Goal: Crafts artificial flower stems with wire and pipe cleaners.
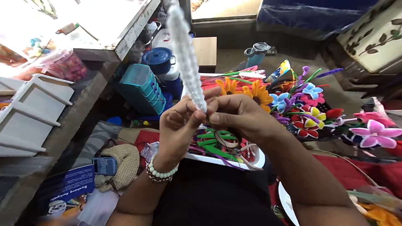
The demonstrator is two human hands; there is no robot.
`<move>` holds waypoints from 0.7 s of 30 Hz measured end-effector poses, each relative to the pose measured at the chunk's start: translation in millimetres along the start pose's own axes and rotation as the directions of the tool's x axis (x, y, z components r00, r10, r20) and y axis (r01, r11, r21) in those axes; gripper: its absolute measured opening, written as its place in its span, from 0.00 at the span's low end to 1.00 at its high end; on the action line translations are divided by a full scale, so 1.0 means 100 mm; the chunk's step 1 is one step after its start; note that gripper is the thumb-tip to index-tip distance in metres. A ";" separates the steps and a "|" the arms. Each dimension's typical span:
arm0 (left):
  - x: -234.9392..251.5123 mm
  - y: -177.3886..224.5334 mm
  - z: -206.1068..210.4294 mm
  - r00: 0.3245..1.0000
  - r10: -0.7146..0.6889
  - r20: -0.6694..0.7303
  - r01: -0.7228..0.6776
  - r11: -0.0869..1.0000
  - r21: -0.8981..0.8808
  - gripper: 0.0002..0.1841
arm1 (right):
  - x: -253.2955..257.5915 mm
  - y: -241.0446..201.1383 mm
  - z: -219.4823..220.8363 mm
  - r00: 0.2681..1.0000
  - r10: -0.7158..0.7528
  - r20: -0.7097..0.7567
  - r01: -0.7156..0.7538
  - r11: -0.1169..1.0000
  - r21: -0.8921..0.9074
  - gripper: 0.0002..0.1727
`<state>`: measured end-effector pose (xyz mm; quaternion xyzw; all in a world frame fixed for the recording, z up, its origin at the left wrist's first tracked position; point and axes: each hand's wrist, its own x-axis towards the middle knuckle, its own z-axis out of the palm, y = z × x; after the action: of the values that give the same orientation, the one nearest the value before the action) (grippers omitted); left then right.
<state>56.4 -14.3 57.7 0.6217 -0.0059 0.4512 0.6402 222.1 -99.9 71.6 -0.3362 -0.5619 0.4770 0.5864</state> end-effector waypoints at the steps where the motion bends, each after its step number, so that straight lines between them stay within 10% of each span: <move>1: -0.01 0.00 -0.01 0.999 -0.016 -0.039 0.016 1.000 0.001 0.10 | -0.02 -0.02 0.04 0.996 -0.057 -0.065 0.051 0.995 -0.090 0.04; 11: -0.06 0.00 -0.11 0.990 0.135 -0.036 -0.120 0.957 0.264 0.05 | -0.12 0.01 0.21 0.918 -0.362 -0.164 0.184 0.753 -0.632 0.07; 21: -0.14 -0.06 -0.07 1.000 0.002 0.031 -0.001 0.999 -0.053 0.06 | 0.00 0.26 -0.04 0.993 0.035 0.115 -0.041 0.998 0.049 0.07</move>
<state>47.3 -15.8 43.2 0.6116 -0.0283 0.4416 0.6558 221.5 -91.5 46.7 -0.3037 -0.5758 0.5206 0.5525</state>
